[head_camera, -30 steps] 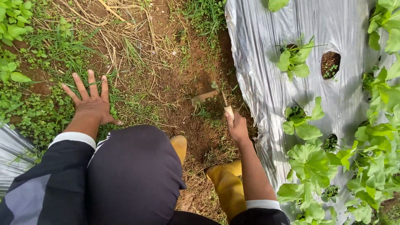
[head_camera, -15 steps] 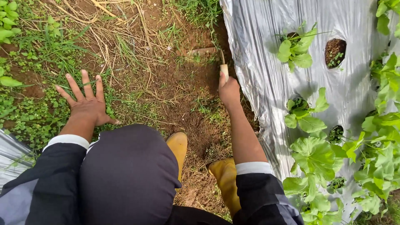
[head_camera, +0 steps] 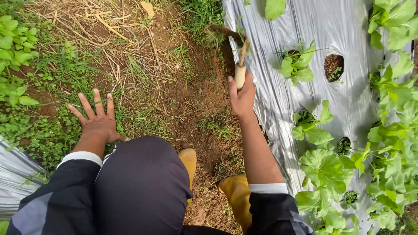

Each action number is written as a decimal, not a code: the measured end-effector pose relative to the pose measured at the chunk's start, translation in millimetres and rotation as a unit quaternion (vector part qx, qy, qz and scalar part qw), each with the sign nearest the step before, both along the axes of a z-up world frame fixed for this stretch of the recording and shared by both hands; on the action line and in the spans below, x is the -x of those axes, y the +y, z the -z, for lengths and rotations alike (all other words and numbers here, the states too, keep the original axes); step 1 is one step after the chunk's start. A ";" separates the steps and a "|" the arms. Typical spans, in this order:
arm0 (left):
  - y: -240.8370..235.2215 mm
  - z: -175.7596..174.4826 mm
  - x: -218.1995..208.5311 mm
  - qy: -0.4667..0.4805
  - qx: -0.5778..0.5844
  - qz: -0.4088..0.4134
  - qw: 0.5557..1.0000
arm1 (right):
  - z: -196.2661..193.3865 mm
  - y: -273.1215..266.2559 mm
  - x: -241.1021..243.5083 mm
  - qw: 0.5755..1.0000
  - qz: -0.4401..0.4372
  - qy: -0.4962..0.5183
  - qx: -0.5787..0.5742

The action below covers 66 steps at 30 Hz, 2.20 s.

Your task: Using a small hand hoe to remove weeds and loosen the soil between crop rows in a field.

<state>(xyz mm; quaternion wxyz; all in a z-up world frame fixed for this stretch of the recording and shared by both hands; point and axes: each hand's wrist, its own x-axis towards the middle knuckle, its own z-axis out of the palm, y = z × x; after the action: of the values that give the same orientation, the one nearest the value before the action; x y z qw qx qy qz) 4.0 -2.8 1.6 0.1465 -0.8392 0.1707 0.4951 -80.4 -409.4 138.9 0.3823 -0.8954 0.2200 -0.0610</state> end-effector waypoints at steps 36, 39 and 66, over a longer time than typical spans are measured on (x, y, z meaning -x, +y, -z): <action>21.4 34.5 17.8 -0.116 0.099 0.012 0.988 | 31.5 4.8 -6.5 0.982 0.114 0.137 0.061; 8.3 11.0 8.9 -0.055 0.055 0.016 0.997 | 17.7 9.6 -14.1 0.980 0.145 0.129 0.040; 9.9 14.3 12.9 -0.015 0.000 0.033 0.999 | 24.0 -6.7 -28.3 0.987 0.077 0.136 -0.019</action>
<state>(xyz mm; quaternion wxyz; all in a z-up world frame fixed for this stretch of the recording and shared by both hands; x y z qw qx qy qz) -8.9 7.1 -12.7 0.1651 -0.8407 0.1964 0.4768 -52.2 -416.2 114.9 0.3601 -0.8680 0.3399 0.0365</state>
